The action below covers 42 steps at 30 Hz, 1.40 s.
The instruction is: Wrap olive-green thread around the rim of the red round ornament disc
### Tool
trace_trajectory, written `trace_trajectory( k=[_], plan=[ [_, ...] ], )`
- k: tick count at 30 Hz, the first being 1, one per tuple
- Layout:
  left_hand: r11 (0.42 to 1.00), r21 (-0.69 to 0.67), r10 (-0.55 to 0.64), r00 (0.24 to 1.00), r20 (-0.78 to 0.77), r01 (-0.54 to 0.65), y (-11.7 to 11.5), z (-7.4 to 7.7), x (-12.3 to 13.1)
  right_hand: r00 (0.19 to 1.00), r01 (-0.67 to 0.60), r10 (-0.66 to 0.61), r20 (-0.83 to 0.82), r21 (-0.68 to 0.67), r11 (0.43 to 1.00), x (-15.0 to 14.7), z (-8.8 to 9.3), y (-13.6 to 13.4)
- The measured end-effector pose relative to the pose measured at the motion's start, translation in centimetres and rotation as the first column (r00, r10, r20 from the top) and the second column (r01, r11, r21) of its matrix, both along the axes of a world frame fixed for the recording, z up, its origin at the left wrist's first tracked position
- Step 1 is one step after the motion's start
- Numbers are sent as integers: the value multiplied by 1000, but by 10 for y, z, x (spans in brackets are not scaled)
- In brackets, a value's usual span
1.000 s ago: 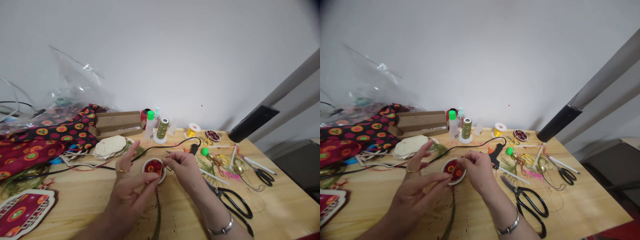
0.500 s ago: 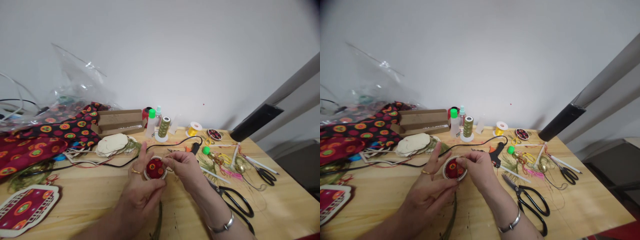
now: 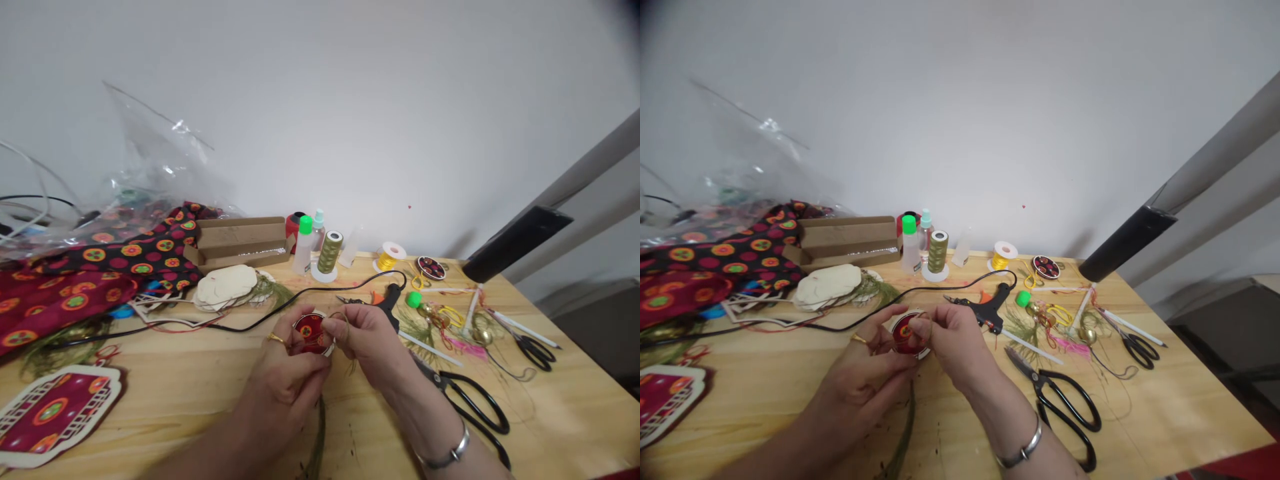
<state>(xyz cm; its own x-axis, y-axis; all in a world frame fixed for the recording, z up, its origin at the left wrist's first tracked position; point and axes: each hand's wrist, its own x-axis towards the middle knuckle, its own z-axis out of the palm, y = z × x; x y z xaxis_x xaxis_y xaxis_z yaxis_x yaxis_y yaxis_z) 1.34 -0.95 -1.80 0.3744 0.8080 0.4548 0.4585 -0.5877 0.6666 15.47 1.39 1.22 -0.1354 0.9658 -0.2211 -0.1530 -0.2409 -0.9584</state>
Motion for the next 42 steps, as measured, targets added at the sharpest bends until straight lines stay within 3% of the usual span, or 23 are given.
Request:
trace_trajectory(
  k=[6,9,11,13,14,16,21,27,31,34,37,39,41,42],
  plan=[
    [996,-78,-35,998,51,39,-1,2,-5,999,5,-6,33,25,1000,0,-3,1],
    [969,-245,-2,995,104,27,-2,5,-7,998,-2,0,58,36,999,2,-4,1],
    [901,-433,84,968,238,29,0,6,-6,998,-7,5,62,32,999,2,-3,1],
    [793,-603,194,901,388,89,3,7,-4,998,-16,14,62,27,999,1,-3,0],
    [739,-661,225,877,425,131,5,7,-3,998,-22,20,63,24,999,0,-2,0],
    [696,-702,229,879,418,153,9,9,-2,997,-34,33,69,21,999,-2,-2,-1],
    [744,-665,157,951,266,63,12,15,-6,994,-72,69,86,31,997,-3,-2,-1],
    [775,-632,171,967,187,-14,13,17,-12,993,-24,21,113,26,999,6,-2,4],
    [783,-599,260,963,69,-168,23,16,-20,990,-19,13,138,45,999,10,-1,6],
    [847,-415,370,929,12,-332,32,12,-26,988,-24,17,156,43,999,11,-1,5],
    [838,-253,519,849,97,-483,32,10,-27,985,-32,27,171,28,999,9,0,3],
    [869,-218,491,831,261,-445,26,11,-23,985,-45,41,170,18,999,7,0,1],
    [922,-300,360,824,437,-243,18,14,-17,982,-63,59,177,17,998,4,0,-1],
    [922,-371,290,829,478,-108,15,15,-14,980,-77,72,187,23,997,2,-1,-1]
  ],
)
